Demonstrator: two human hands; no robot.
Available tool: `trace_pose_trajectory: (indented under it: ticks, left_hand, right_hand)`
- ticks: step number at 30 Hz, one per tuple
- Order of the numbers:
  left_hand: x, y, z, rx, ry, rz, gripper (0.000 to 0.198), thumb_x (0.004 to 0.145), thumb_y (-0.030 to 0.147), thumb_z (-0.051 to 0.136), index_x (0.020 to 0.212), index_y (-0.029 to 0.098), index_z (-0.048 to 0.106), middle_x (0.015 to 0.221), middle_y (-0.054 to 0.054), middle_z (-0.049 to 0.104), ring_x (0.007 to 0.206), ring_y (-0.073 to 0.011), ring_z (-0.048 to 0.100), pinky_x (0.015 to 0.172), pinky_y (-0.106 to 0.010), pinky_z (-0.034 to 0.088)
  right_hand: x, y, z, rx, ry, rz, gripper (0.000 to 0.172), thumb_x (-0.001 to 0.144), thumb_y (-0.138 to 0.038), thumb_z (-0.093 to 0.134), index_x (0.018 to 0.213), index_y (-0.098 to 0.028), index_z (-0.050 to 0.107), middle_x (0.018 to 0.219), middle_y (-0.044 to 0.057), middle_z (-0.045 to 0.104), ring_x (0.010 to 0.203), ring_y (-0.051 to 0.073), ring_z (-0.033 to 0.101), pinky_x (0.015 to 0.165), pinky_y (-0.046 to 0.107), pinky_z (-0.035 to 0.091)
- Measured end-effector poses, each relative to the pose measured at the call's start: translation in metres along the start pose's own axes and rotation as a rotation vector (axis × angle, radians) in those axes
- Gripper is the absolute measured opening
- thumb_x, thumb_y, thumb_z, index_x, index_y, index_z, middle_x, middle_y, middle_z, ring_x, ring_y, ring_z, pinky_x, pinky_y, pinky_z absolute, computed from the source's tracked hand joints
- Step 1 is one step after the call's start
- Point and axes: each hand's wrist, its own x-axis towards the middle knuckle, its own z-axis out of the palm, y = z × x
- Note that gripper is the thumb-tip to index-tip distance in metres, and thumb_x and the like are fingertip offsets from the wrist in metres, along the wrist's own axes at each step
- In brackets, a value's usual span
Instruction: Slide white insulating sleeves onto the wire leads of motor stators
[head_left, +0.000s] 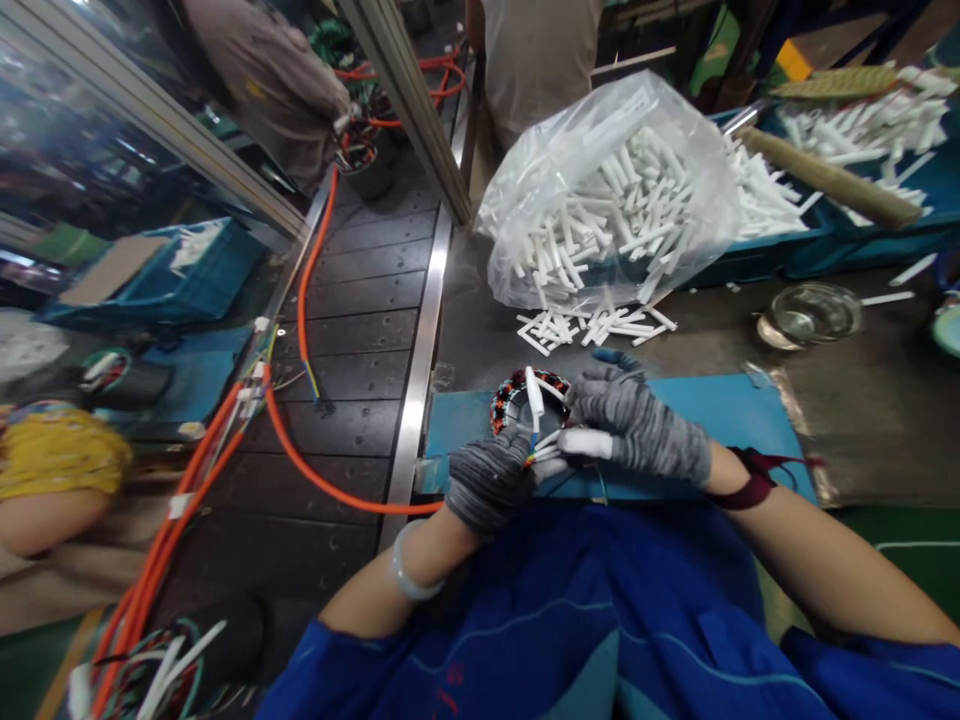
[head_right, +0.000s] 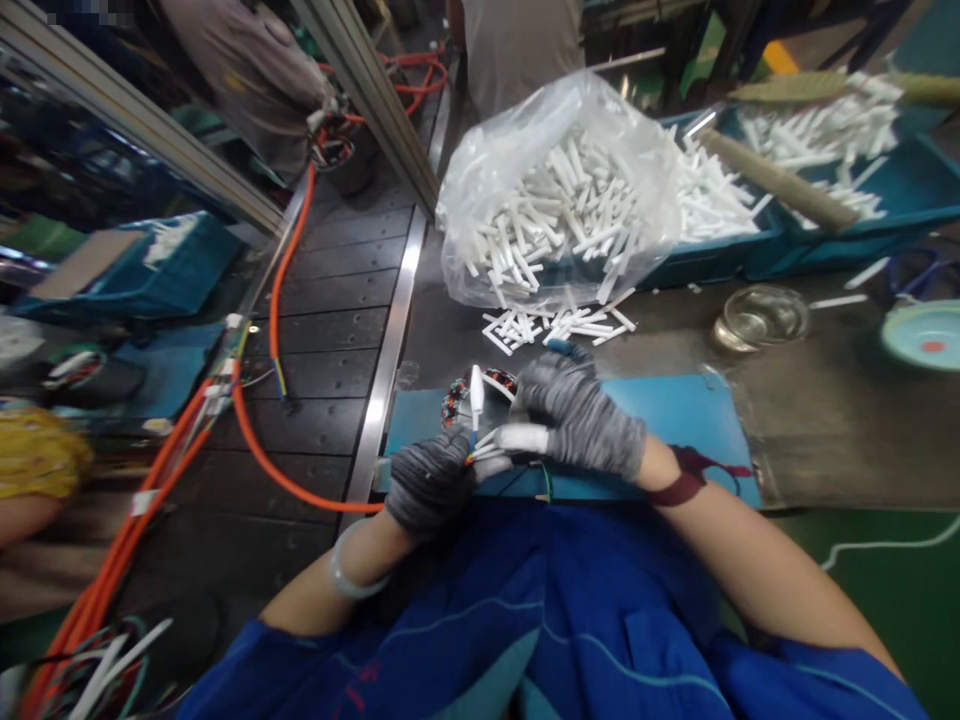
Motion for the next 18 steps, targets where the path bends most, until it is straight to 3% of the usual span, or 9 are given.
trace_pose_trajectory:
  ticks: [3,5,9,14,18]
  left_hand:
    - [0.006,0.008,-0.002,0.000,0.015,-0.039,0.054,0.088,0.064,0.062,0.104,0.013,0.073,0.090,-0.018,0.077,0.073,-0.0306,0.075,0.058,-0.033,0.053]
    - [0.007,0.010,-0.002,-0.007,0.018,-0.052,0.055,0.088,0.064,0.063,0.108,0.013,0.072,0.094,-0.017,0.078,0.076,-0.0304,0.076,0.059,-0.032,0.054]
    - [0.002,0.009,-0.005,-0.043,0.112,-0.026,0.051,0.088,0.058,0.067,0.109,0.012,0.071,0.101,-0.017,0.078,0.077,-0.0303,0.076,0.061,-0.035,0.058]
    - [-0.012,0.001,-0.010,-0.352,0.182,0.035,0.058,0.091,0.045,0.069,0.137,0.014,0.054,0.127,-0.017,0.071,0.112,-0.0284,0.072,0.089,-0.038,0.063]
    - [-0.019,-0.001,-0.001,-0.357,0.225,0.007,0.049,0.093,0.033,0.067,0.138,0.018,0.054,0.127,-0.015,0.071,0.111,-0.0255,0.072,0.091,-0.035,0.062]
  right_hand:
    - [0.003,0.032,-0.015,-0.152,0.085,0.118,0.033,0.098,-0.050,0.055,0.105,-0.023,0.073,0.102,0.008,0.071,0.098,0.025,0.062,0.092,0.044,0.047]
    - [0.007,0.058,-0.015,-0.431,0.139,0.285,0.035,0.100,-0.042,0.049,0.116,-0.021,0.072,0.117,0.013,0.069,0.109,0.030,0.059,0.097,0.048,0.045]
    - [0.012,0.097,-0.004,-0.694,0.027,0.421,0.035,0.099,-0.030,0.046,0.121,-0.017,0.070,0.126,0.015,0.066,0.114,0.032,0.057,0.099,0.049,0.043]
    - [0.005,0.097,-0.005,-0.735,-0.004,0.443,0.036,0.097,-0.029,0.045,0.114,-0.011,0.071,0.123,0.019,0.065,0.108,0.034,0.060,0.093,0.046,0.047]
    - [-0.003,0.092,-0.008,-0.698,-0.032,0.453,0.039,0.096,-0.029,0.043,0.119,-0.011,0.069,0.115,0.020,0.068,0.106,0.034,0.060,0.092,0.046,0.048]
